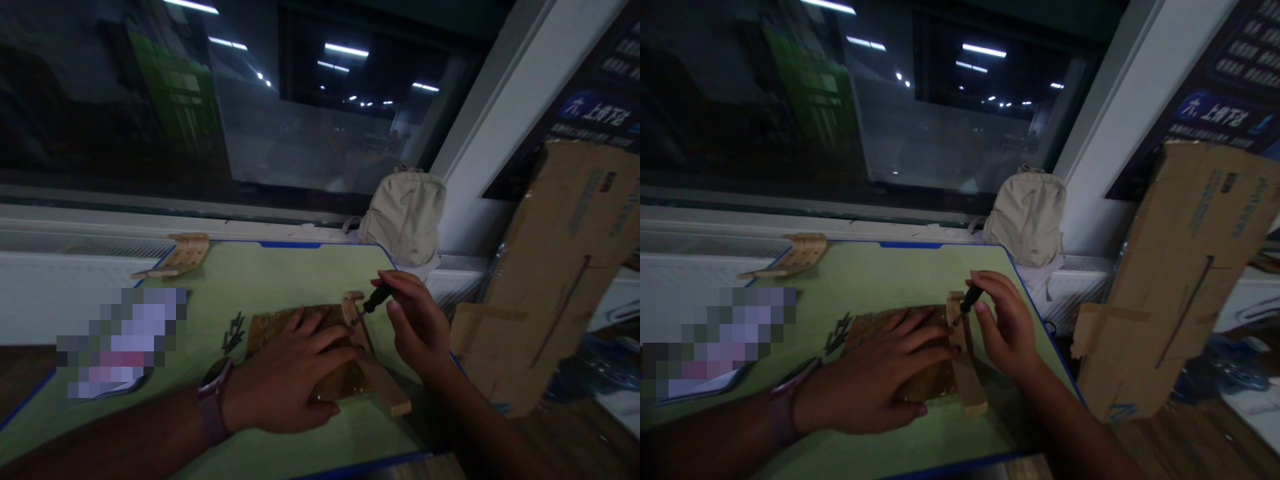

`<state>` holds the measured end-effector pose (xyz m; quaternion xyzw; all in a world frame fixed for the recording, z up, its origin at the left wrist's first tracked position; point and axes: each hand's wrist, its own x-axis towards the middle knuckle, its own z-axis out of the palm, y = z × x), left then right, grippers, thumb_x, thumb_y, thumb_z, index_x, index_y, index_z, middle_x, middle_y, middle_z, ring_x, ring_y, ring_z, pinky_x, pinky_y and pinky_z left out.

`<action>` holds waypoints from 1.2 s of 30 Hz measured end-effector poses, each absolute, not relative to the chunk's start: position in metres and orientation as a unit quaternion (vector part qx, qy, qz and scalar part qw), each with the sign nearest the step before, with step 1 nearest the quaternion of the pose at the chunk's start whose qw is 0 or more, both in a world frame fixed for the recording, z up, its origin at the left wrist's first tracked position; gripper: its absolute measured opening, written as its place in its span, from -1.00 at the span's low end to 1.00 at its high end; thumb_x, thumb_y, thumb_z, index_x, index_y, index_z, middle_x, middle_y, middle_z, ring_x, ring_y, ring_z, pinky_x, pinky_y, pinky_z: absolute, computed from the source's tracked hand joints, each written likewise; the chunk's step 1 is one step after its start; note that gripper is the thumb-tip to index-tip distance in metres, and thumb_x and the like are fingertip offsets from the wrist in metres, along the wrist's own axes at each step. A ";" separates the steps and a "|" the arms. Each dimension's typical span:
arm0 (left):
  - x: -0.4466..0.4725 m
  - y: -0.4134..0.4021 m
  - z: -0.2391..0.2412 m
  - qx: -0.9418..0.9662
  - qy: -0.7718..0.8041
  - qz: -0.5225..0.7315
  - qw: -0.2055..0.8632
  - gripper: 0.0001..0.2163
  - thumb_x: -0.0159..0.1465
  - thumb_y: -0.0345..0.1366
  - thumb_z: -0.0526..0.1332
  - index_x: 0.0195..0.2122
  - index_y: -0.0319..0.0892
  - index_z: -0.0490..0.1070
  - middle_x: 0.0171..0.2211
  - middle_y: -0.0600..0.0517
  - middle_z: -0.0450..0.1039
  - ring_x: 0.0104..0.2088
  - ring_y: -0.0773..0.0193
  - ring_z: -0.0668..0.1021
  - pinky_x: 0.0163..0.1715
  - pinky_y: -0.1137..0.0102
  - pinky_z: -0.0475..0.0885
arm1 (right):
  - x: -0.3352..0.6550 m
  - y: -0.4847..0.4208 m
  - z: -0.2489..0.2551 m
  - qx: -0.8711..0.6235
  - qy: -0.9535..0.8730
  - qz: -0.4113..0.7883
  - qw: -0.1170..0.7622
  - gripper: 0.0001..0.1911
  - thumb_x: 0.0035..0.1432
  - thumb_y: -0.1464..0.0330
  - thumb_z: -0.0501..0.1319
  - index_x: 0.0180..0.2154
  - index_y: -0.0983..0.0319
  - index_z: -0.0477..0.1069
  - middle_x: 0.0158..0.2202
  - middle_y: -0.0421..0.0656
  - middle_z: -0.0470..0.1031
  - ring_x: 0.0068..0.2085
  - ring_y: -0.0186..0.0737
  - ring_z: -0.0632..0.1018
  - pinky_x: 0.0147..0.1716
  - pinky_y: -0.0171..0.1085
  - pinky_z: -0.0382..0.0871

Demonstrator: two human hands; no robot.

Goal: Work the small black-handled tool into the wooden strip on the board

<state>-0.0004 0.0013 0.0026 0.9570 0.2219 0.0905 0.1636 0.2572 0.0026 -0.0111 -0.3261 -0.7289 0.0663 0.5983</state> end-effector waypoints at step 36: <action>-0.001 0.001 0.003 0.957 0.216 0.103 0.164 -0.31 0.26 -0.16 0.49 0.40 0.01 0.35 0.42 -0.08 0.35 0.47 -0.41 0.24 0.41 -0.43 0.12 | 0.250 -0.002 -0.009 -0.322 -0.706 0.096 0.624 -0.67 0.48 0.43 0.22 0.17 0.02 0.53 0.06 -0.05 0.65 0.04 -0.07 0.72 0.04 0.03 0.69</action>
